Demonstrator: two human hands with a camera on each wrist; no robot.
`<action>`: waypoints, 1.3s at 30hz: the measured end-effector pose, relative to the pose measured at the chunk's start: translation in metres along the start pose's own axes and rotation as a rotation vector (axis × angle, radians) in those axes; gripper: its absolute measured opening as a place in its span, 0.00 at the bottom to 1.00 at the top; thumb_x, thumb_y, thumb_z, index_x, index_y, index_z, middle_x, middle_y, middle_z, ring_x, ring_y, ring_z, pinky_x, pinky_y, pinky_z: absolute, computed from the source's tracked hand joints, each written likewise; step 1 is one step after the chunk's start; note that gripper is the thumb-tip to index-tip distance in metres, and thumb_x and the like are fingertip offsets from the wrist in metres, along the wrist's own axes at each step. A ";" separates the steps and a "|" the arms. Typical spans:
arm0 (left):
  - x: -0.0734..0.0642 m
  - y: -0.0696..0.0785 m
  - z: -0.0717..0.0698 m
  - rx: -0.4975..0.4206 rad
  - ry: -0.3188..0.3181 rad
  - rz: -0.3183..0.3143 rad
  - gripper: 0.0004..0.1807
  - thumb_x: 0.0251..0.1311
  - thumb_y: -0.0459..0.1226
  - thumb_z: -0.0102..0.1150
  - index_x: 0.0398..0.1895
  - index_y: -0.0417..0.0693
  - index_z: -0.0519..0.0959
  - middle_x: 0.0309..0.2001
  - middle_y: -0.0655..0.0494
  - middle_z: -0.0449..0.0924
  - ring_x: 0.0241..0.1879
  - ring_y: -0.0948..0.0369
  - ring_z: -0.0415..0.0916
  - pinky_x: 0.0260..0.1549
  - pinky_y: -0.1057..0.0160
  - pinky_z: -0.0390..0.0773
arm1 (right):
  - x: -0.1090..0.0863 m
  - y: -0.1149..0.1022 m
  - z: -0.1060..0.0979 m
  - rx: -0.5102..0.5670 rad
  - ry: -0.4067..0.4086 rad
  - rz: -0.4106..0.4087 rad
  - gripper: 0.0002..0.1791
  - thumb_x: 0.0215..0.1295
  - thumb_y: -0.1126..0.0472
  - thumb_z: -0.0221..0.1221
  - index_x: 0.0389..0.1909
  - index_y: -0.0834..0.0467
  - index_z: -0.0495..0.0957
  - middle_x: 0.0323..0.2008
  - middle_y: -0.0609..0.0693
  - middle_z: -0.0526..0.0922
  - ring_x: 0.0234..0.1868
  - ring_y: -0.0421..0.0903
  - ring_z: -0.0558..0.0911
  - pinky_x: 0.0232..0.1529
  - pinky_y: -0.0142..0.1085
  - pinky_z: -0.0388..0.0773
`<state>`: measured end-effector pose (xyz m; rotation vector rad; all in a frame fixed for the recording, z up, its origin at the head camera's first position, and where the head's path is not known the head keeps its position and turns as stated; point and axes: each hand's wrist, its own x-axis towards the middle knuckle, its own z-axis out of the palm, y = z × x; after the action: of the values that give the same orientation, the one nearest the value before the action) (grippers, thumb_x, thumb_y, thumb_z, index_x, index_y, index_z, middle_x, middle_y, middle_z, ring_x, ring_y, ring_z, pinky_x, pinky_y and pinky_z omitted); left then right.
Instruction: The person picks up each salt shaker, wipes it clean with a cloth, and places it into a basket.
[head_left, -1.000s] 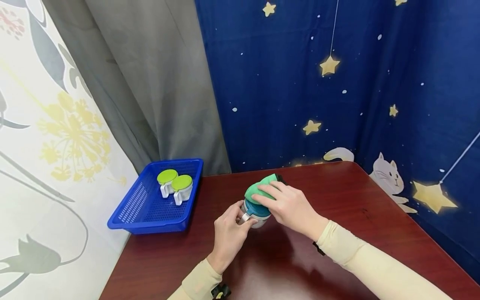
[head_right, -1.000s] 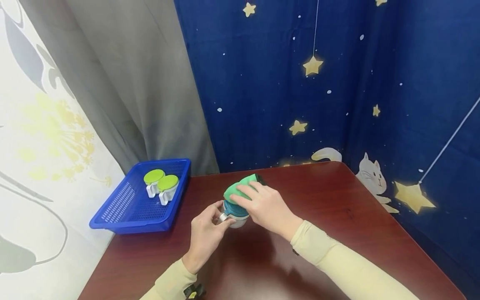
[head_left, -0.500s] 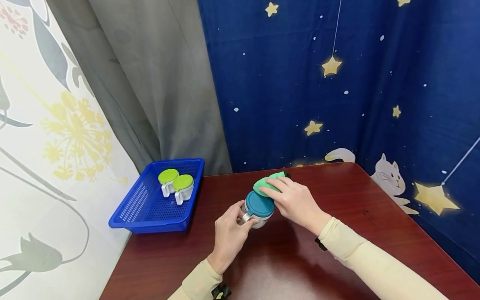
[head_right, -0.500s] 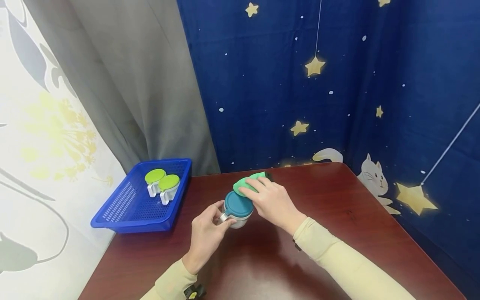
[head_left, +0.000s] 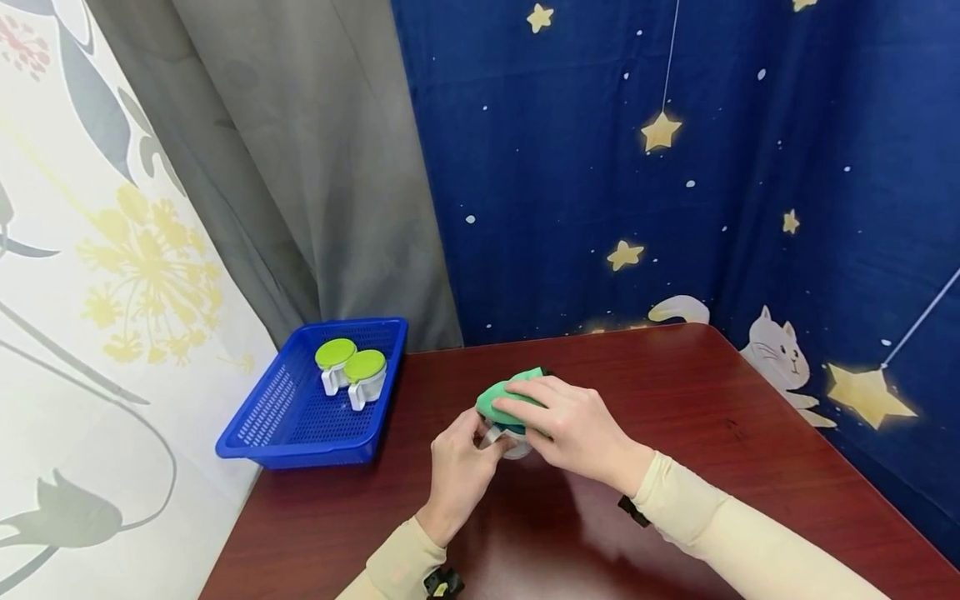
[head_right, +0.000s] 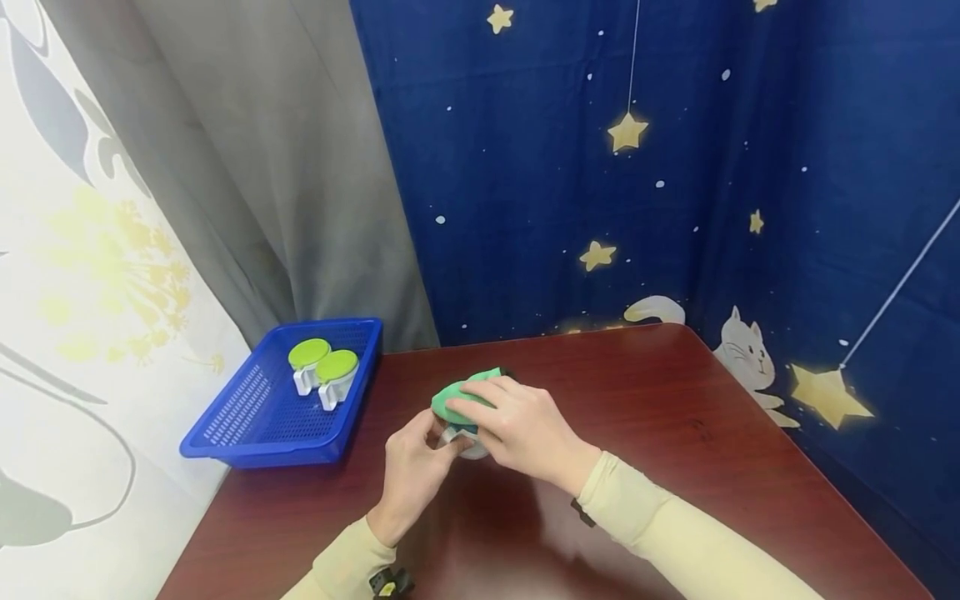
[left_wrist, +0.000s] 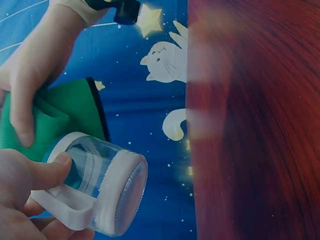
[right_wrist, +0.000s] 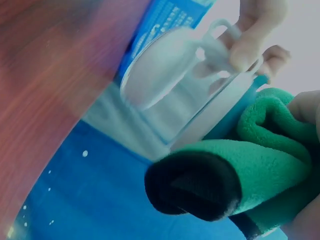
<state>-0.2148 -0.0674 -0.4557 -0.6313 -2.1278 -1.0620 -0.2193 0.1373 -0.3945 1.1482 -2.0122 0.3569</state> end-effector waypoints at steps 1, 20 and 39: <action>0.000 -0.001 0.000 -0.002 0.003 -0.002 0.20 0.47 0.45 0.81 0.28 0.53 0.74 0.26 0.64 0.73 0.22 0.70 0.68 0.21 0.70 0.71 | 0.001 -0.002 0.000 0.010 0.002 -0.002 0.28 0.56 0.64 0.65 0.61 0.46 0.81 0.59 0.49 0.80 0.58 0.46 0.79 0.40 0.43 0.85; 0.000 0.001 -0.001 -0.005 0.009 -0.007 0.24 0.44 0.41 0.83 0.44 0.47 0.82 0.31 0.64 0.77 0.33 0.69 0.79 0.27 0.71 0.80 | -0.007 0.013 0.000 -0.137 -0.030 0.028 0.29 0.58 0.62 0.66 0.62 0.46 0.79 0.59 0.51 0.80 0.56 0.50 0.80 0.44 0.47 0.84; 0.014 -0.004 -0.015 -0.104 0.051 -0.163 0.19 0.46 0.42 0.82 0.38 0.48 0.83 0.37 0.62 0.83 0.32 0.67 0.79 0.30 0.67 0.83 | -0.015 0.012 -0.004 -0.088 0.021 0.017 0.30 0.57 0.64 0.65 0.63 0.48 0.79 0.59 0.53 0.79 0.57 0.51 0.80 0.46 0.49 0.83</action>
<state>-0.2217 -0.0808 -0.4408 -0.4798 -2.1185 -1.2708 -0.2233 0.1554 -0.4020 1.0690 -2.0008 0.2846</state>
